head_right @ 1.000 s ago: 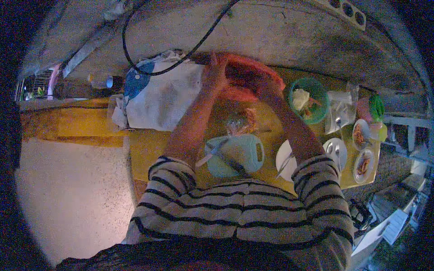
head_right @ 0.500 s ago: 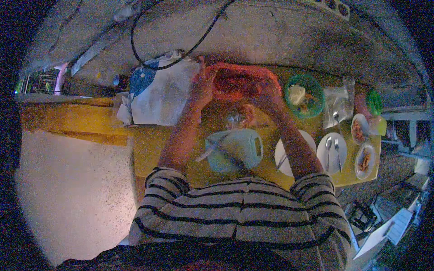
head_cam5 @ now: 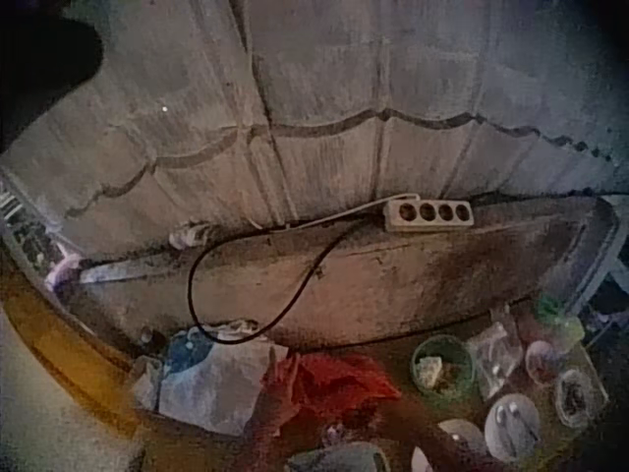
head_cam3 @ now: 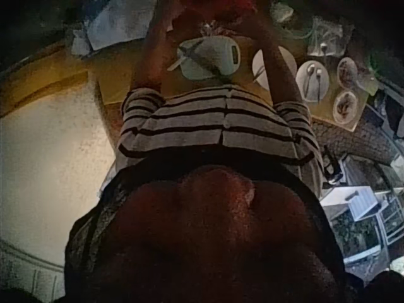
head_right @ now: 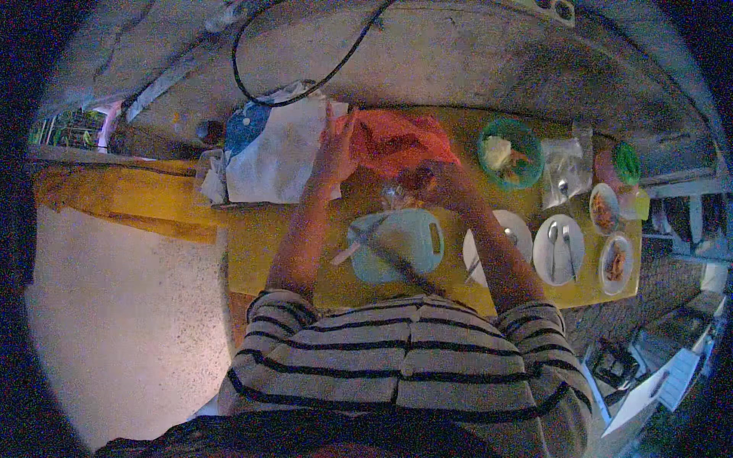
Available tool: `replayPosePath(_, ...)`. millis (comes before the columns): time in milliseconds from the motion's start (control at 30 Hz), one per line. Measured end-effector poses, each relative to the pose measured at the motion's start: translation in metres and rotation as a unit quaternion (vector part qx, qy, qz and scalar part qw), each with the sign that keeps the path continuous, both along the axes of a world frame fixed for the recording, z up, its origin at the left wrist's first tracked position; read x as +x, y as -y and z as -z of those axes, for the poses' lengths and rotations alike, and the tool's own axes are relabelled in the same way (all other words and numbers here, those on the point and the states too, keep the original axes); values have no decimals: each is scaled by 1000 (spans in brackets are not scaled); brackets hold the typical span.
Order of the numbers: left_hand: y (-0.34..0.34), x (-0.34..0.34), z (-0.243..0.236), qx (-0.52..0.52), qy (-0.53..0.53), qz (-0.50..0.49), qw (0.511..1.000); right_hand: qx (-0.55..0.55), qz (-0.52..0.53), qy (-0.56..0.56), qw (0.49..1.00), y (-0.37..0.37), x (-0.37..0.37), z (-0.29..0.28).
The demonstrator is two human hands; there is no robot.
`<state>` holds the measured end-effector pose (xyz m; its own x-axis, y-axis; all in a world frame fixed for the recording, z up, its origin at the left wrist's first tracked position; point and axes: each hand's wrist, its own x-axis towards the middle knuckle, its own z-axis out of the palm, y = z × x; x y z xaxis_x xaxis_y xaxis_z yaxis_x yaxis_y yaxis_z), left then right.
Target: The recorder is frying pieces of food in a wok on a gas stove, then peels and cuts a fruit or vegetable at a nearby table.
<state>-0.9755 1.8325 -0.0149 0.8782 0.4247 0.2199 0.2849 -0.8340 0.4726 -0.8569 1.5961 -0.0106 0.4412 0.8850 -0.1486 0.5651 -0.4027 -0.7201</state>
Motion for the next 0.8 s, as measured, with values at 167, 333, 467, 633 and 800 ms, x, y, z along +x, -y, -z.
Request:
replayPosePath(167, 7, -13, 18, -109, 25, 135, 985, 11, 27, 23, 999, 0, -14, 1)
replayPosePath(333, 91, -34, 18, -469, -11, 33, 882, -1, 92, 35, 995, 8, -35, -4)
replayPosePath(467, 103, -69, 96, -811, 8, -39, 583, 19, 52, 19, 998, 10, -79, -1)
replayPosePath(633, 91, -118, 118, -852, 106, -132, 496, -16, -10, -42, 999, 34, -118, 97)
replayPosePath(800, 79, -149, 107, -853, 182, -112, 476, -149, -154, 98, 972, 48, -165, 110)
